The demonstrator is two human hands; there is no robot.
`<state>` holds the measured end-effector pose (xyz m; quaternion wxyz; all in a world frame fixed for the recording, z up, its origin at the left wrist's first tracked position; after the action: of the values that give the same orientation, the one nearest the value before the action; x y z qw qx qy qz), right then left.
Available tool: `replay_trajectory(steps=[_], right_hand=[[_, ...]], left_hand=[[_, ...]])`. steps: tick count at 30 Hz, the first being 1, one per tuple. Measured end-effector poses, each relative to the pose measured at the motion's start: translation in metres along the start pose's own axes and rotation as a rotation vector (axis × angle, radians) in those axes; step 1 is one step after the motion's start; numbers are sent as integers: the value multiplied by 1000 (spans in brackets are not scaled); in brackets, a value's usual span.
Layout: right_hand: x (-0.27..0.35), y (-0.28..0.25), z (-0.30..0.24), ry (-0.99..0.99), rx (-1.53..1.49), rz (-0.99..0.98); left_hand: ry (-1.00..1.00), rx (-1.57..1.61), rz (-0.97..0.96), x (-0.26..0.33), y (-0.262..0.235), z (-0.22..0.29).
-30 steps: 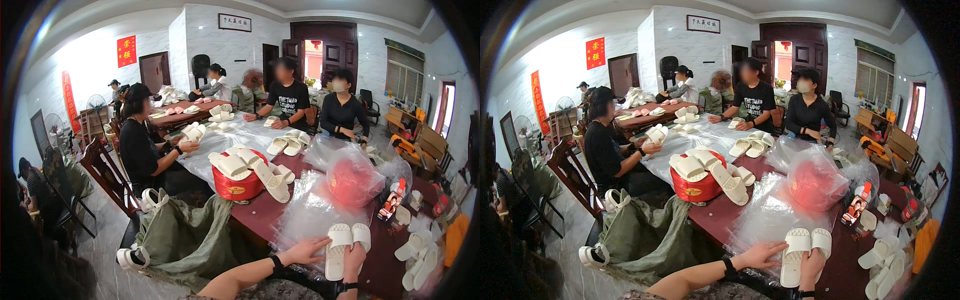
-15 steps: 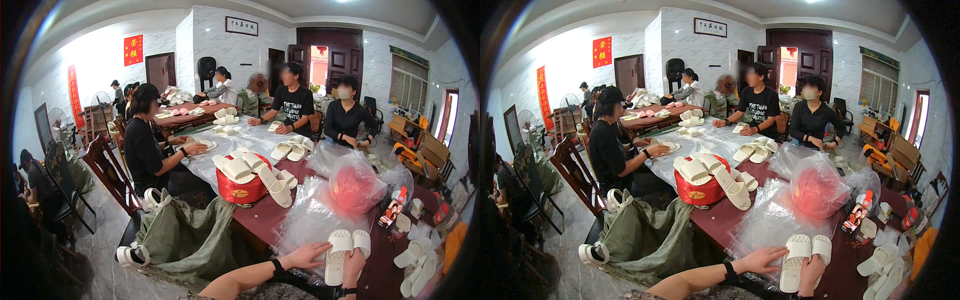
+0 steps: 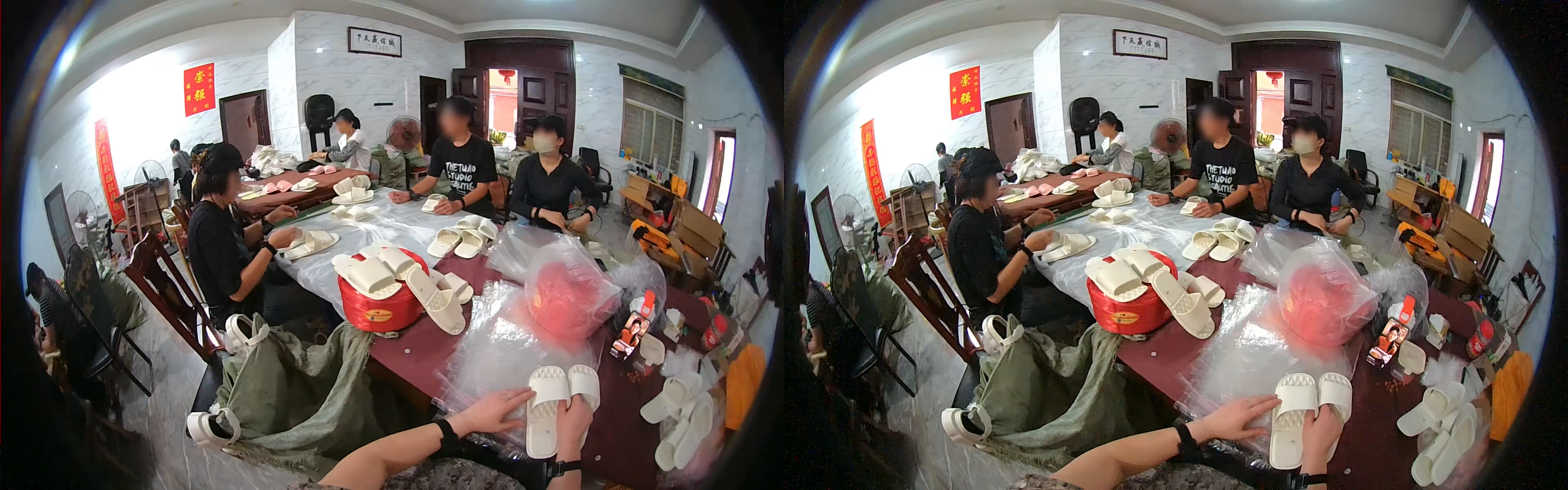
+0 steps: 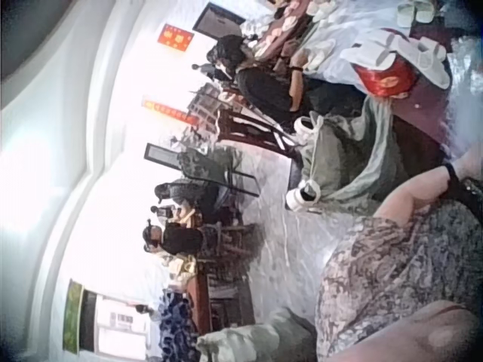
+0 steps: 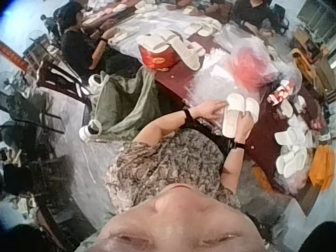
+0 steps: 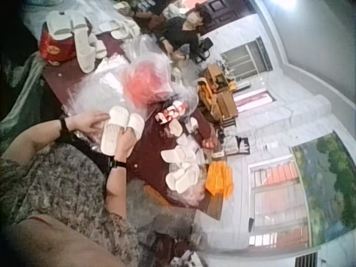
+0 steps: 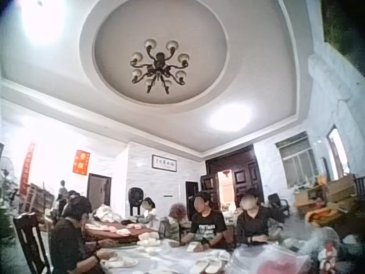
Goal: Inspecting and packaging white slide sandals into plastic bags in a manufacturing setting.
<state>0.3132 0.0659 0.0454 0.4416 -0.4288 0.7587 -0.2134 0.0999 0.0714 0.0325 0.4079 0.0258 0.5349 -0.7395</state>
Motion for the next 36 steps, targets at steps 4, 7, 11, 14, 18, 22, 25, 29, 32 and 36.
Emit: replay_trajectory(steps=[4, 7, 11, 14, 18, 22, 25, 29, 32, 36], right_hand=[[-2, 3, 1, -23, 6, 16], [-2, 5, 4, -51, 2, 44], [-2, 0, -3, -62, -10, 38], [-1, 2, -2, -62, 16, 38], [0, 0, -2, -64, 8, 29], [0, 1, 0, -50, 10, 25], [0, 1, -2, -37, 11, 25], [0, -1, -3, -47, 28, 5], [-1, 1, -2, -49, 18, 2], [-1, -2, -6, -42, 19, -2]], left_hand=[[-8, 18, -16, -1, 0, 0], [-9, 19, -17, -1, -2, 1], [-31, 9, -20, -1, -4, 1], [-17, -11, 11, -1, -7, 3], [-4, -17, 24, -1, -8, 5], [-8, -33, 14, -2, -8, 5], [-9, -26, 10, -2, -7, 4], [-16, -16, 7, -2, -7, 4], [-2, -17, 39, -2, -11, 7], [8, -29, 44, -2, -10, 5]])
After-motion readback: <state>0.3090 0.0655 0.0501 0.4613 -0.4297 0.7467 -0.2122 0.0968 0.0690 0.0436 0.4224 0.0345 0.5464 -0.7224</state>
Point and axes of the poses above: each hand's wrist, its own x-axis away from the middle knuckle, its own y-axis out of the palm, z = x × y, the point moved 8 cm from there along -x, towards the middle knuckle, and after that the axes turned 8 degrees about -x, right-handed, at the moved point
